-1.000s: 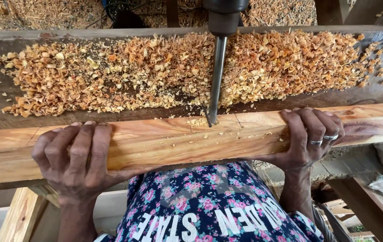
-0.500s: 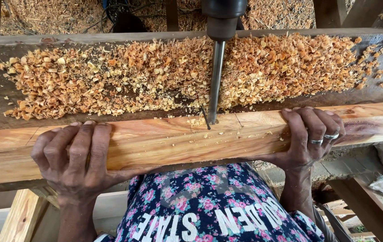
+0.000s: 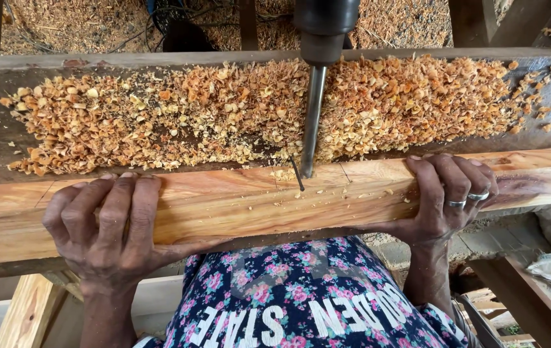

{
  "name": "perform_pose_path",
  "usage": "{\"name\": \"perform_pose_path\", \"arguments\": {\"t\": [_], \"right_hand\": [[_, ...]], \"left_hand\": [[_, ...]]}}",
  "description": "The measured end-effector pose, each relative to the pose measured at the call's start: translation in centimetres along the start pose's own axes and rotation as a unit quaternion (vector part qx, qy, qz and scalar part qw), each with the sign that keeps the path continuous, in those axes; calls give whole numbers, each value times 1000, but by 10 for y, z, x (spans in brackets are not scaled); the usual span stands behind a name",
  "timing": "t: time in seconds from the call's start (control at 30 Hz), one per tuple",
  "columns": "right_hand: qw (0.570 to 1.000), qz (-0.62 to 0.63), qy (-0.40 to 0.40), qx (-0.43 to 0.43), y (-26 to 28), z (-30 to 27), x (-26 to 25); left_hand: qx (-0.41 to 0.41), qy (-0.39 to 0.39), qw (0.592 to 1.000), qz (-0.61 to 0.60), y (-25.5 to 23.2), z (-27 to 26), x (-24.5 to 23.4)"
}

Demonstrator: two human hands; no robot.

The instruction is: Cutting a mortise slot in a wooden beam using a mortising machine

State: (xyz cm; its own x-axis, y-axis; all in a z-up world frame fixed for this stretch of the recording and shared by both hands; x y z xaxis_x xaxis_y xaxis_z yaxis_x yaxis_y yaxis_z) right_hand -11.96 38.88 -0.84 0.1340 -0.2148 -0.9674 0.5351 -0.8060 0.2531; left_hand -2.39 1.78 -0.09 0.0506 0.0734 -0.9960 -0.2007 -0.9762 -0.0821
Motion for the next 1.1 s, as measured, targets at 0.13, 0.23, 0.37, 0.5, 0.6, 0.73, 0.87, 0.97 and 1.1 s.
{"name": "perform_pose_path", "arguments": {"t": [0.13, 0.23, 0.37, 0.5, 0.6, 0.73, 0.87, 0.97, 1.1], "right_hand": [[1000, 2, -11, -4, 1, 3, 0], [1000, -4, -9, -3, -3, 1, 1], [1000, -1, -12, 4, 3, 11, -1], [1000, 9, -9, -1, -1, 9, 1], [1000, 8, 5, 6, -3, 6, 0], [1000, 12, 4, 6, -3, 10, 1], [1000, 4, -5, 0, -2, 13, -1], [1000, 10, 5, 7, -4, 8, 0], [999, -8, -29, -13, 0, 17, -2]], "left_hand": [[1, 7, 1000, -7, 0, 4, -3], [2, -2, 1000, -11, 2, 9, -1], [10, -19, 1000, -9, 4, 16, -3], [7, -16, 1000, -8, 6, 16, -2], [9, -13, 1000, -10, 7, 17, -2], [12, -14, 1000, -8, 8, 18, -3], [15, -12, 1000, -12, 9, 18, -3], [13, -12, 1000, -10, 9, 18, -2], [17, -12, 1000, -5, 9, 18, -3]]}}
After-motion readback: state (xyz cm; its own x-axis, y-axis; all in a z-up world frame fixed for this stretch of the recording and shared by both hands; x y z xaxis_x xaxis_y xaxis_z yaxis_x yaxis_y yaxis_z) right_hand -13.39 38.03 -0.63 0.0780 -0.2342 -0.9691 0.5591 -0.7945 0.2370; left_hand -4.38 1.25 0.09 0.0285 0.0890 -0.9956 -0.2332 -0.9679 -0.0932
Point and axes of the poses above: each hand's wrist, its own z-axis towards the middle knuckle, its own x-axis out of the palm, y = z × x, the point moved 4 cm from there along z, towards the middle knuckle, and after that the axes turned 6 degrees about y, right-handed, at the moved point
